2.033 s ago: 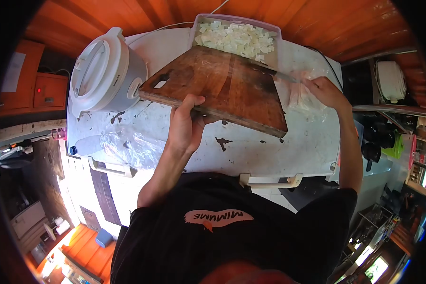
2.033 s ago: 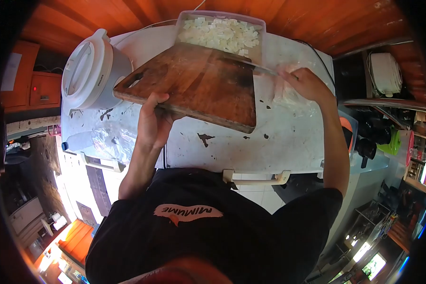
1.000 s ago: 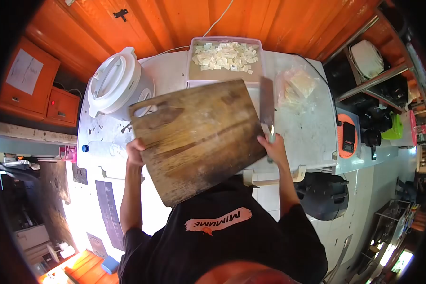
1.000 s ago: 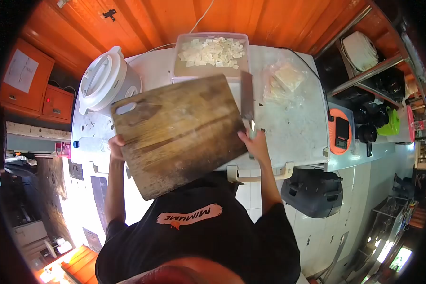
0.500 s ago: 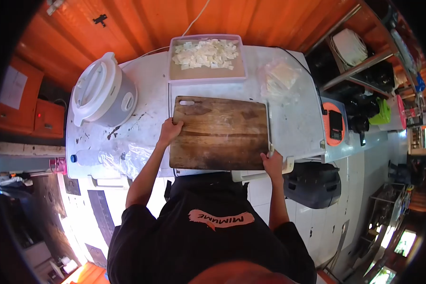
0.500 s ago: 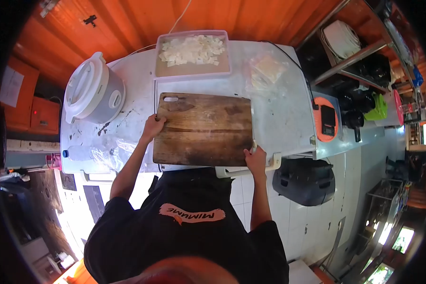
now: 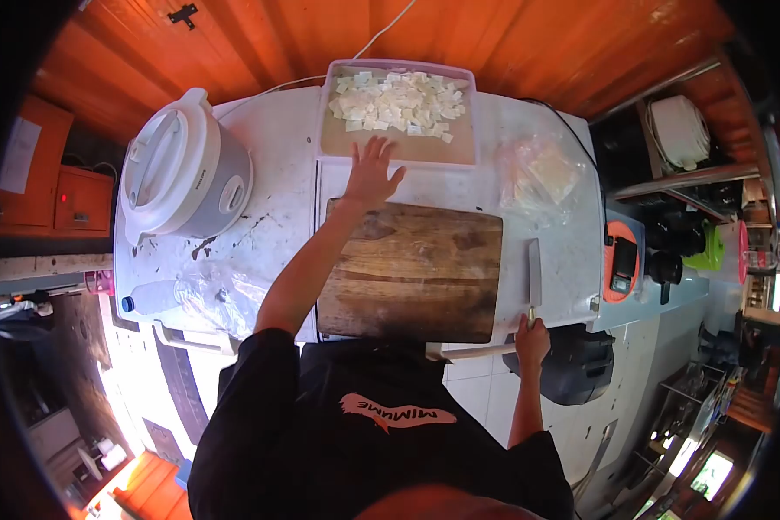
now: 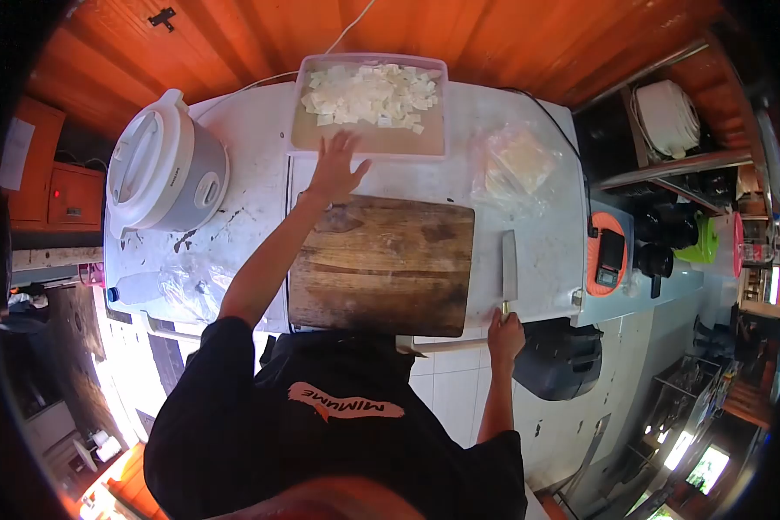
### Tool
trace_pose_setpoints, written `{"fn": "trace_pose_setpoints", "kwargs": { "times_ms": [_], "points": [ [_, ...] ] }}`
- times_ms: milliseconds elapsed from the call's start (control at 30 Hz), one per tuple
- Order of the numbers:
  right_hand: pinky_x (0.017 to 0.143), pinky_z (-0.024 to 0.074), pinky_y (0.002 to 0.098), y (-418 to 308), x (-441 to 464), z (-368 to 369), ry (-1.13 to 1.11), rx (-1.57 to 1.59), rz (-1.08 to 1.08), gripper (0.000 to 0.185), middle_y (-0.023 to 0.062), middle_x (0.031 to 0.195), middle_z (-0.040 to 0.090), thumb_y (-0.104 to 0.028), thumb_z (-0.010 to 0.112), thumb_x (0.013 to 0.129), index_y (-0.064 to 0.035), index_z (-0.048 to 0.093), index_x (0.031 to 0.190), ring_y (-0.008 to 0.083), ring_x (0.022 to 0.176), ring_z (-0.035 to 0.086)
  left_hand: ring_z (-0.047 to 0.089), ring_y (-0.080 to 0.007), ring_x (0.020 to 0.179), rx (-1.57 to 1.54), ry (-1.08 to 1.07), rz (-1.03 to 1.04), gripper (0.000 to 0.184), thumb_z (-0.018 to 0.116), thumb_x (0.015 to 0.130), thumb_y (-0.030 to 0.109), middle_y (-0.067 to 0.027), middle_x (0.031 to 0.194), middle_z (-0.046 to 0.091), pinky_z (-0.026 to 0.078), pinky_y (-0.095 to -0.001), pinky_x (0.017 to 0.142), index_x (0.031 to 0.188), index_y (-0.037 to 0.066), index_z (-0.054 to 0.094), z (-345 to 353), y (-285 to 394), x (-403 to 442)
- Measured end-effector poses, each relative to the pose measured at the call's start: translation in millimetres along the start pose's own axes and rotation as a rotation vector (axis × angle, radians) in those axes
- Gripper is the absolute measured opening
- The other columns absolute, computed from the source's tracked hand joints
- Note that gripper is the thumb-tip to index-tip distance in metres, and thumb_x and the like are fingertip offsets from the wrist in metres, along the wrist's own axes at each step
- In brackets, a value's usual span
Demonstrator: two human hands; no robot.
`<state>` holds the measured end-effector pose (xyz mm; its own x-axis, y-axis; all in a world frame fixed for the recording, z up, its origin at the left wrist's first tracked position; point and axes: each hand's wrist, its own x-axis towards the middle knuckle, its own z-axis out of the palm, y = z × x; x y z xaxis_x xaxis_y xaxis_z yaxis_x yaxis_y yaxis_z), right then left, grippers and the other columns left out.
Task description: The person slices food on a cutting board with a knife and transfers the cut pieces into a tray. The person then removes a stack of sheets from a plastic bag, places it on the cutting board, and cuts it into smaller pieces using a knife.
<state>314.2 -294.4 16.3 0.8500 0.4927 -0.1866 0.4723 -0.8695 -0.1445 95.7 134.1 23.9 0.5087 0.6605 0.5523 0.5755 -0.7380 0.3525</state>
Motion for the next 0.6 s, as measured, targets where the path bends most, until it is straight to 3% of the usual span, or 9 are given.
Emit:
{"fn": "trace_pose_setpoints", "kwargs": {
  "times_ms": [67,100,167,233,267,300,400,500,600],
  "points": [
    [0.074,0.0502,0.0526,10,3,-1,0.012,-0.108,-0.040,0.039,0.0246,0.087,0.064,-0.039,0.059,0.088,0.0005,0.060,0.088,0.0433,0.089,0.061,0.053,-0.0345,0.107,-0.015,-0.395,-0.058,0.040,0.062,0.085,0.031,-0.0143,0.110,0.058,0.037,-0.0514,0.094,0.117,0.007,0.057,20,-14,-2],
    [0.079,0.0495,0.0521,9,11,2,0.034,-0.199,-0.079,0.040,0.0247,0.095,0.063,-0.039,0.059,0.088,0.0013,0.060,0.093,0.0427,0.097,0.059,0.053,-0.0345,0.107,-0.012,-0.394,-0.062,0.040,0.062,0.085,0.031,-0.0143,0.110,0.058,0.037,-0.0514,0.094,0.117,0.007,0.057,23,-17,-9],
    [0.087,0.0470,0.0518,-60,18,-34,-0.017,-0.204,0.105,0.037,0.0232,0.105,0.060,-0.030,0.063,0.087,0.0035,0.059,0.101,0.0407,0.107,0.054,0.054,-0.0327,0.103,-0.005,-0.383,-0.062,0.038,0.059,0.087,0.033,-0.0133,0.107,0.058,0.038,-0.0499,0.088,0.115,0.006,0.057,11,-20,-35],
    [0.084,0.0490,0.0484,-101,43,-37,0.228,0.214,-0.308,0.031,0.0211,0.100,0.062,-0.020,0.066,0.085,0.0042,0.060,0.102,0.0380,0.099,0.058,0.053,-0.0339,0.105,-0.030,-0.485,-0.150,0.041,0.059,0.087,0.033,-0.0148,0.111,0.057,0.038,-0.0510,0.089,0.117,0.005,0.056,-4,-15,-24],
    [0.082,0.0498,0.0440,-150,59,-50,0.123,0.445,-0.363,0.025,0.0203,0.097,0.062,-0.013,0.068,0.082,0.0036,0.060,0.100,0.0364,0.092,0.060,0.051,-0.0351,0.108,-0.066,-0.577,-0.245,0.043,0.059,0.087,0.033,-0.0163,0.114,0.056,0.038,-0.0521,0.091,0.119,0.004,0.054,-9,-8,-26],
    [0.075,0.0506,0.0353,-200,77,-52,0.182,0.651,-0.562,0.020,0.0144,0.087,0.063,-0.011,0.071,0.081,0.0011,0.061,0.092,0.0286,0.080,0.062,0.048,-0.0360,0.112,0.022,-0.492,-0.234,0.047,0.061,0.084,0.036,-0.0164,0.120,0.052,0.038,-0.0545,0.092,0.121,0.007,0.053,4,-14,-23],
    [0.088,0.0494,0.0388,-322,153,-29,0.146,0.563,-0.926,0.051,0.0160,0.112,0.060,-0.013,0.078,0.074,-0.0012,0.056,0.119,0.0311,0.105,0.059,0.041,-0.0384,0.120,0.239,-0.336,-0.201,0.065,0.070,0.075,0.043,-0.0136,0.131,0.043,0.034,-0.0652,0.097,0.132,0.021,0.046,20,-32,38],
    [0.100,0.0433,0.0432,-418,204,-4,-0.011,0.278,-0.876,0.087,0.0172,0.143,0.038,-0.028,0.084,0.060,-0.0238,0.045,0.138,0.0445,0.127,0.039,0.037,-0.0390,0.126,0.281,-0.458,-0.242,0.072,0.074,0.070,0.042,-0.0109,0.137,0.040,0.035,-0.0694,0.094,0.134,0.026,0.044,32,-63,65],
    [0.098,0.0447,0.0438,-452,223,22,-0.122,0.054,-0.848,0.081,0.0172,0.146,0.032,-0.028,0.084,0.058,-0.0250,0.051,0.132,0.0467,0.124,0.041,0.032,-0.0415,0.133,0.104,-0.791,-0.370,0.074,0.078,0.067,0.036,-0.0101,0.145,0.037,0.043,-0.0630,0.091,0.133,0.027,0.045,35,-92,89]
  ]
}}
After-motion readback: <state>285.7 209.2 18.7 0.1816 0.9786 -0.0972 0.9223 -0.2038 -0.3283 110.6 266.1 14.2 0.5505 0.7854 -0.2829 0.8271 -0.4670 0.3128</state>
